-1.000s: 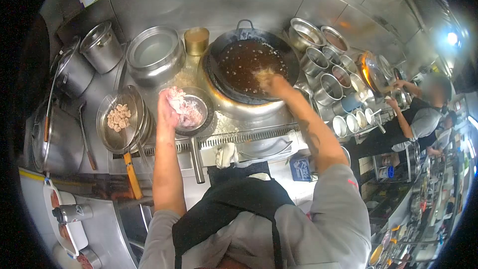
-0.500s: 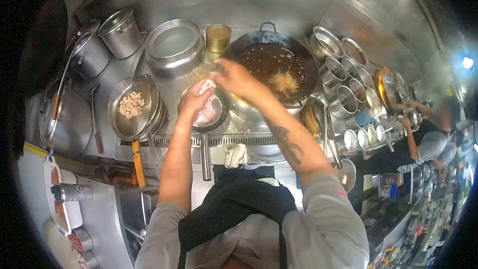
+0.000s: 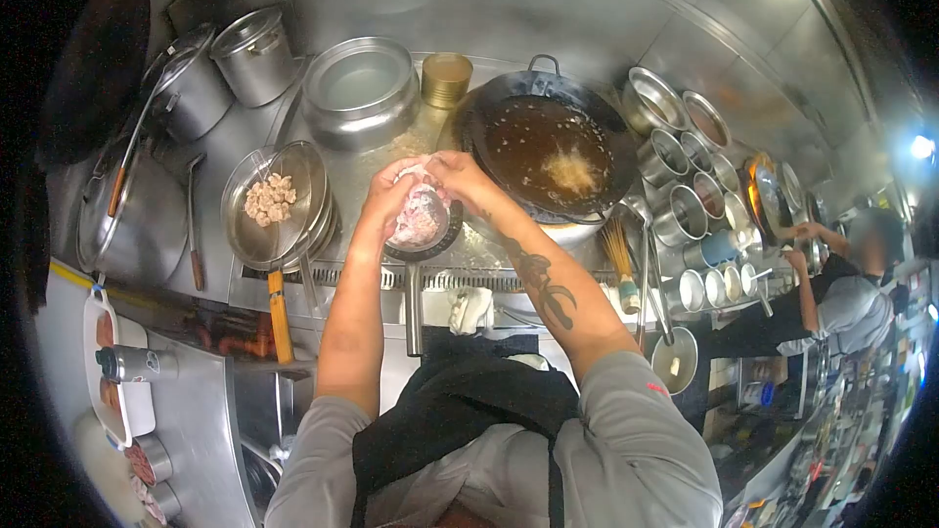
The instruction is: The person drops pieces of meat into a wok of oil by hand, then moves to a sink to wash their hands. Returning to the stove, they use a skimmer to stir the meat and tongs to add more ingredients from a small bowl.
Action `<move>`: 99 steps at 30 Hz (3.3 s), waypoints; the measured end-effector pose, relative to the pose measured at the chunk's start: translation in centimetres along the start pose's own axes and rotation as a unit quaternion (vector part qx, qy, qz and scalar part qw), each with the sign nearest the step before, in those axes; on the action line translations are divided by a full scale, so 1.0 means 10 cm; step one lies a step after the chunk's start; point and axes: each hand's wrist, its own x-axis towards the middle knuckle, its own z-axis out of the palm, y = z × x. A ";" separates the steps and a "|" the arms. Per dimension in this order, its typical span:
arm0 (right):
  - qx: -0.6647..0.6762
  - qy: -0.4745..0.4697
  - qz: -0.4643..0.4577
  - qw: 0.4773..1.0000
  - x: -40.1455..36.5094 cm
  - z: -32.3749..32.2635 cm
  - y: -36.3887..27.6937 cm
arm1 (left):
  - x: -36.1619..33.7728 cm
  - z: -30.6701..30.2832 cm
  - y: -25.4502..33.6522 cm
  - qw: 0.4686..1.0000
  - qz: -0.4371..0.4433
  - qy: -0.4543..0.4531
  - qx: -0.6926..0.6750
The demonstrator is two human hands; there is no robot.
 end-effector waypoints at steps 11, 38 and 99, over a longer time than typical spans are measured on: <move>-0.488 -0.054 -0.146 0.859 0.04 -0.34 0.28 | -0.04 0.11 -0.09 0.963 0.101 -0.003 0.251; -0.483 0.123 -0.157 0.852 -0.82 -1.78 0.06 | 0.28 -0.57 -0.39 0.955 -0.162 0.094 -0.229; -0.115 0.072 -0.055 0.989 -0.34 -0.29 0.15 | 0.07 0.08 -0.13 0.993 0.000 0.043 0.110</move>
